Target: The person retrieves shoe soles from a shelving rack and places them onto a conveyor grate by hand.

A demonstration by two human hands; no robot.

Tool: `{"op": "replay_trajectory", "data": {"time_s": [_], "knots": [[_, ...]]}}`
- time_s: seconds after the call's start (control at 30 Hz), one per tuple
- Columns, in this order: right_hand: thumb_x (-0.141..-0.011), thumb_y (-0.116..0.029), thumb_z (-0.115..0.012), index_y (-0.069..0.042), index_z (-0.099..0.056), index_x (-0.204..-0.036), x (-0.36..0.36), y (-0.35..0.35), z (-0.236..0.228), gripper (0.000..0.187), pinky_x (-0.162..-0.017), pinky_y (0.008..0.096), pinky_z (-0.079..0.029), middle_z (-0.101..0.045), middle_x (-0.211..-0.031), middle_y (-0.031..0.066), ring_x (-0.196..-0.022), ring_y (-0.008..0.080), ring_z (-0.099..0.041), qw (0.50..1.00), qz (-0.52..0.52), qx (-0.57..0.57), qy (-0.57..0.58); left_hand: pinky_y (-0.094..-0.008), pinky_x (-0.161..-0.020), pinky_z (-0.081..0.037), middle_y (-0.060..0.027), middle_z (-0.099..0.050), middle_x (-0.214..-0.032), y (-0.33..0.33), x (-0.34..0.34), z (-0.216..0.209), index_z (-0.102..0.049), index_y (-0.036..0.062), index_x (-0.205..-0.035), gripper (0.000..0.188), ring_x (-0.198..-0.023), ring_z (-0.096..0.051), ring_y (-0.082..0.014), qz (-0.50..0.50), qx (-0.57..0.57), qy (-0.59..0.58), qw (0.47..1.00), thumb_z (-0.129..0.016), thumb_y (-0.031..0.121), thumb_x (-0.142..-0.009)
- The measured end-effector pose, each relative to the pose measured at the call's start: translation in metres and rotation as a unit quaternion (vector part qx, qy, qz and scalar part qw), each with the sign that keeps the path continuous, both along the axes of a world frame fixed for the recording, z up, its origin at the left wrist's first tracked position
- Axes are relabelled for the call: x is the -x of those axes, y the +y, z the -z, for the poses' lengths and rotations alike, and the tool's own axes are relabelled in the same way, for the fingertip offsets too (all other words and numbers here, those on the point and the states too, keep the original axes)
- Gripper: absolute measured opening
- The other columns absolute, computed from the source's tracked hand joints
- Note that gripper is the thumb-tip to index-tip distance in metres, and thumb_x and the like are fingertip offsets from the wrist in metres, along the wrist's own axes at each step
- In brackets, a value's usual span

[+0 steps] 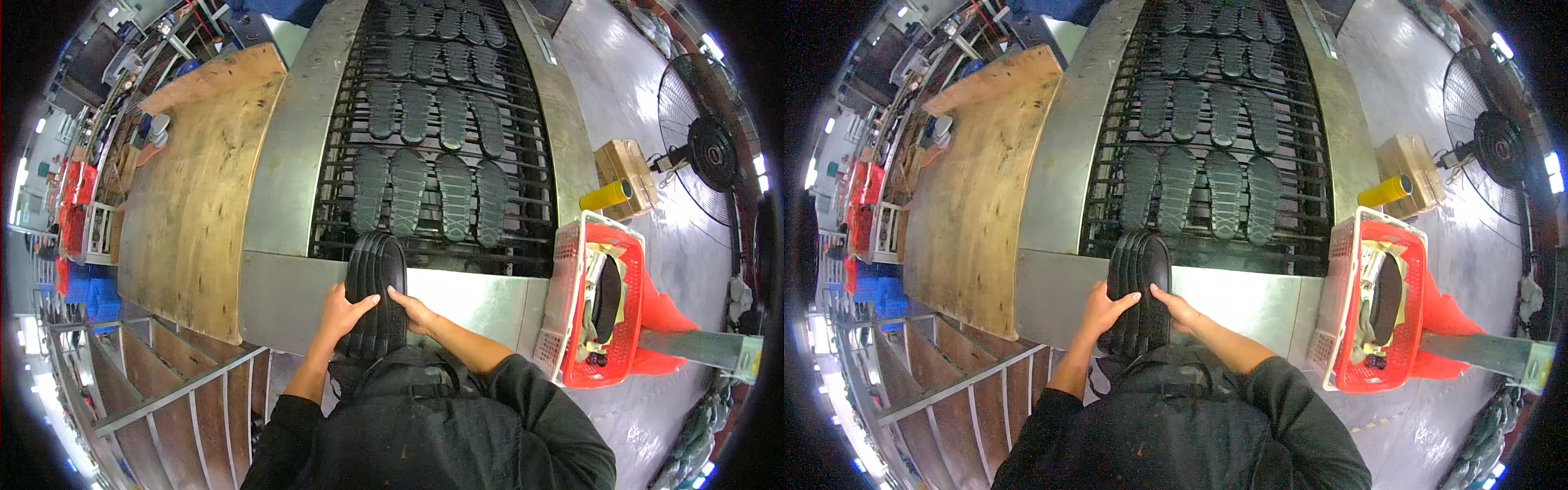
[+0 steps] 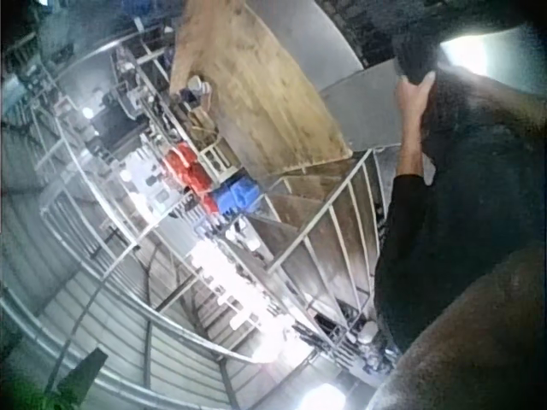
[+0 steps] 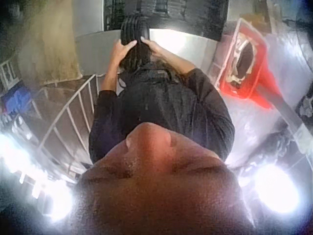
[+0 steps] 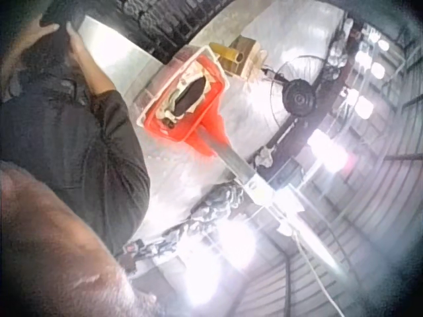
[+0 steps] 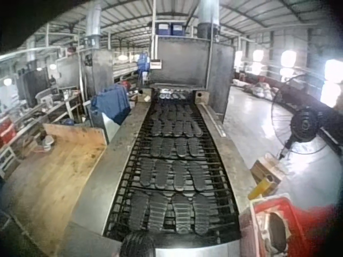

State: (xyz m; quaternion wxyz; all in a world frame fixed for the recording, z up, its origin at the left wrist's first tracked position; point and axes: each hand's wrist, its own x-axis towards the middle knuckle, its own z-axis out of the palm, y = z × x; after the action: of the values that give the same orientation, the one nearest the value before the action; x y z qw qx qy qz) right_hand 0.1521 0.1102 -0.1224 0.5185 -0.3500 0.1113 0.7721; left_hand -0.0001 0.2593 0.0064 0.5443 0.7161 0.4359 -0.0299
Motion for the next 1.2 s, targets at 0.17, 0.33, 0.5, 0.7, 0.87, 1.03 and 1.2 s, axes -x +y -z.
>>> {"op": "replay_trajectory", "data": {"time_s": [0.17, 0.33, 0.5, 0.7, 0.87, 1.03, 1.2], "knots": [[-0.098, -0.055, -0.064, -0.001, -0.061, -0.126, -0.034, -0.040, 0.067, 0.061, -0.092, 0.0414, -0.050, -0.066, -0.117, 0.0118, -0.103, 0.0282, -0.062, 0.886, 0.150, 0.063, -0.433, -0.0578, -0.114, -0.037, -0.0381, -0.023, -0.160, -0.052, -0.008, 0.043, -0.041, 0.0094, -0.155, 0.101, -0.144, -0.034, -0.0534, 0.020, -0.148, 0.016, 0.989, -0.076, 0.064, -0.079], [-0.104, -0.056, -0.052, -0.007, -0.065, -0.120, -0.031, -0.085, -0.014, 0.053, -0.084, 0.0329, -0.049, -0.067, -0.108, 0.0043, -0.093, 0.0181, -0.062, 0.931, 0.252, 0.113, -0.238, -0.0563, -0.113, -0.038, -0.0348, -0.029, -0.158, -0.083, -0.025, 0.062, -0.028, 0.0185, -0.163, 0.113, -0.140, -0.039, -0.0526, 0.229, -0.153, 0.096, 0.957, -0.081, 0.062, -0.074], [-0.100, -0.043, -0.066, 0.000, -0.063, -0.125, -0.021, -0.092, -0.009, 0.050, -0.096, 0.0351, -0.050, -0.068, -0.119, 0.0112, -0.108, 0.0203, -0.064, 0.882, 0.279, 0.088, -0.368, -0.0486, -0.115, -0.038, -0.0277, -0.039, -0.154, -0.101, -0.045, 0.088, -0.020, 0.0116, -0.164, 0.118, -0.141, -0.043, -0.0441, 0.199, -0.034, -0.012, 0.979, -0.088, 0.043, -0.072], [-0.094, -0.021, -0.075, 0.003, -0.066, -0.119, -0.053, -0.103, 0.002, 0.036, -0.086, 0.0323, -0.054, -0.072, -0.106, 0.0081, -0.093, 0.0170, -0.067, 0.904, 0.252, 0.021, -0.345, -0.0399, -0.109, -0.045, -0.0221, -0.058, -0.138, -0.091, -0.052, 0.091, -0.023, 0.0000, -0.160, 0.109, -0.126, -0.059, -0.0315, 0.057, 0.166, -0.137, 0.975, -0.085, 0.018, -0.072], [-0.100, -0.027, -0.068, -0.005, -0.066, -0.112, -0.101, -0.128, 0.010, 0.026, -0.060, 0.0274, -0.051, -0.069, -0.088, 0.0015, -0.070, 0.0111, -0.061, 0.925, 0.129, 0.077, -0.349, -0.0394, -0.108, -0.045, -0.0223, -0.056, -0.142, -0.071, -0.043, 0.069, -0.027, -0.0030, -0.158, 0.108, -0.126, -0.059, -0.0290, -0.058, 0.167, -0.147, 0.973, -0.089, 0.023, -0.073], [-0.100, -0.024, -0.067, -0.002, -0.064, -0.120, -0.136, -0.138, 0.030, 0.030, -0.061, 0.0287, -0.054, -0.069, -0.090, 0.0034, -0.070, 0.0137, -0.062, 0.862, 0.123, 0.133, -0.474, -0.0507, -0.112, -0.039, -0.0354, -0.039, -0.152, -0.051, -0.011, 0.070, -0.032, -0.0006, -0.155, 0.104, -0.137, -0.043, -0.0483, -0.001, -0.216, 0.070, 0.974, -0.085, 0.042, -0.077], [-0.095, -0.021, -0.069, 0.004, -0.053, -0.140, -0.165, -0.166, 0.065, 0.053, -0.106, 0.0450, -0.045, -0.065, -0.122, 0.0258, -0.116, 0.0386, -0.061, 0.634, 0.148, 0.228, -0.724, -0.0633, -0.115, -0.026, -0.0334, -0.029, -0.158, -0.087, -0.043, 0.083, -0.040, 0.0035, -0.151, 0.088, -0.144, -0.029, -0.0526, 0.204, -0.383, -0.028, 0.901, -0.072, 0.053, -0.086]]}}
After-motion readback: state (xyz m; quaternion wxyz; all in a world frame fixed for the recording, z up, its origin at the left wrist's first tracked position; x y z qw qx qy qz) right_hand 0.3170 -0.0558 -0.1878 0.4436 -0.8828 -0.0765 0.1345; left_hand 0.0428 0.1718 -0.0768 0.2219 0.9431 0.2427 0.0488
